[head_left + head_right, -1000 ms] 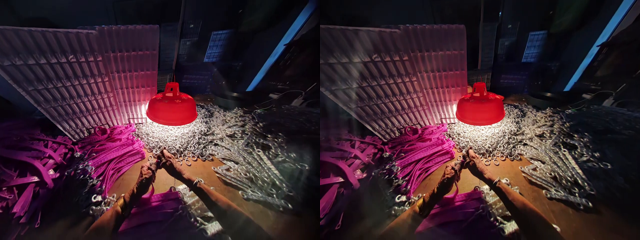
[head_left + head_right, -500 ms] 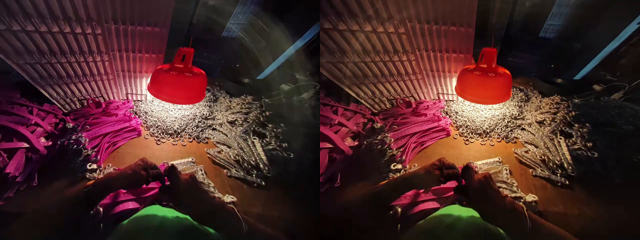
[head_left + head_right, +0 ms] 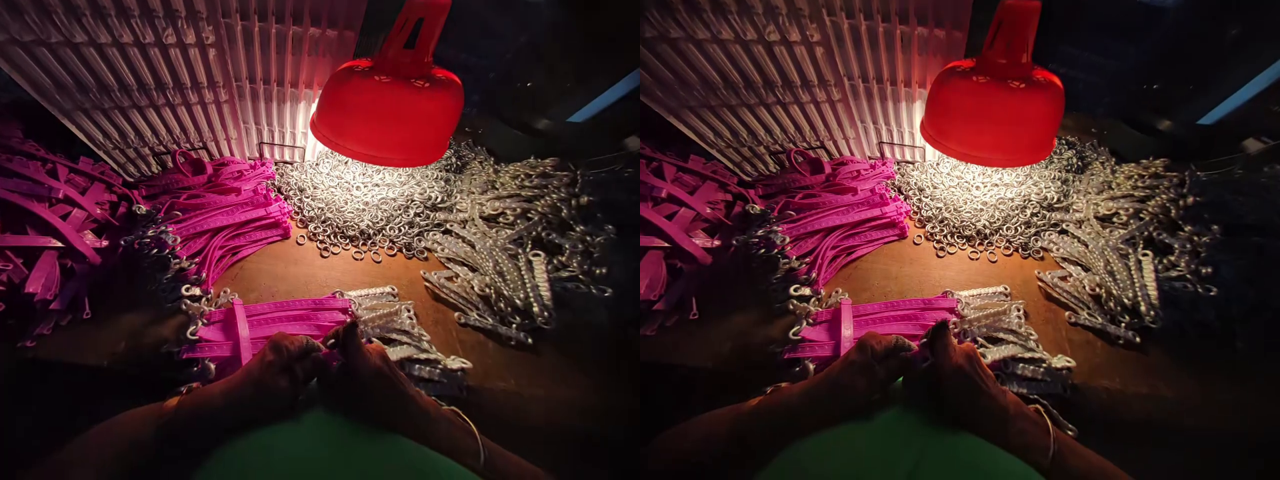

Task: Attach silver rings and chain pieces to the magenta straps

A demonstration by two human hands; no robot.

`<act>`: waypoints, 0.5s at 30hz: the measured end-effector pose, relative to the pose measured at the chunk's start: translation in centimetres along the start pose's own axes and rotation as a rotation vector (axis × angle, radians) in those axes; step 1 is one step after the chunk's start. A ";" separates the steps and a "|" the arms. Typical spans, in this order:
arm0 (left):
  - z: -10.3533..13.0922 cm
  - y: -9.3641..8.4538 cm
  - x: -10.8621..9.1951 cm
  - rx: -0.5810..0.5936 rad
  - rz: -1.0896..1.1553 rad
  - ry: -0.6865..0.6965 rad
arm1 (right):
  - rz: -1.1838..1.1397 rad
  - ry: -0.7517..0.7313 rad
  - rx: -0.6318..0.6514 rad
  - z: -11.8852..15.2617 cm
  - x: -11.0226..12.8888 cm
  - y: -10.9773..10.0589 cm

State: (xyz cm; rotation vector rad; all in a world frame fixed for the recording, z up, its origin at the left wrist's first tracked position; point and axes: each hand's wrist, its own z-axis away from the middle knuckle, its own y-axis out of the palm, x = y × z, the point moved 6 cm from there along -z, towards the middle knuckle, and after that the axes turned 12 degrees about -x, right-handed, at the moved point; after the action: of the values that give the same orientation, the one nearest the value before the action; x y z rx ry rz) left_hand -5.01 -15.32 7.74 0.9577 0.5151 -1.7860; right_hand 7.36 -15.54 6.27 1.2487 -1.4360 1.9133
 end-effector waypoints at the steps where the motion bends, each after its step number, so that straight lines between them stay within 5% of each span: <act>1: -0.2 0.0 0.3 -0.005 0.035 0.013 | -0.009 0.000 0.022 -0.1 0.0 0.1; 10: -2.2 1.5 2.5 0.166 0.405 -0.028 | 0.177 -0.022 0.324 -0.7 0.5 1.4; 15: -2.4 1.2 1.8 0.166 0.353 -0.112 | 0.264 -0.139 0.280 -1.5 2.4 -0.3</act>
State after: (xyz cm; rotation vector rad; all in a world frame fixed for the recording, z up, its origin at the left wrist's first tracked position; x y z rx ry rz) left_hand -3.35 -15.16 4.99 0.9873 0.1171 -1.5656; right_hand 5.79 -14.49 8.37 1.3979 -1.5037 2.3088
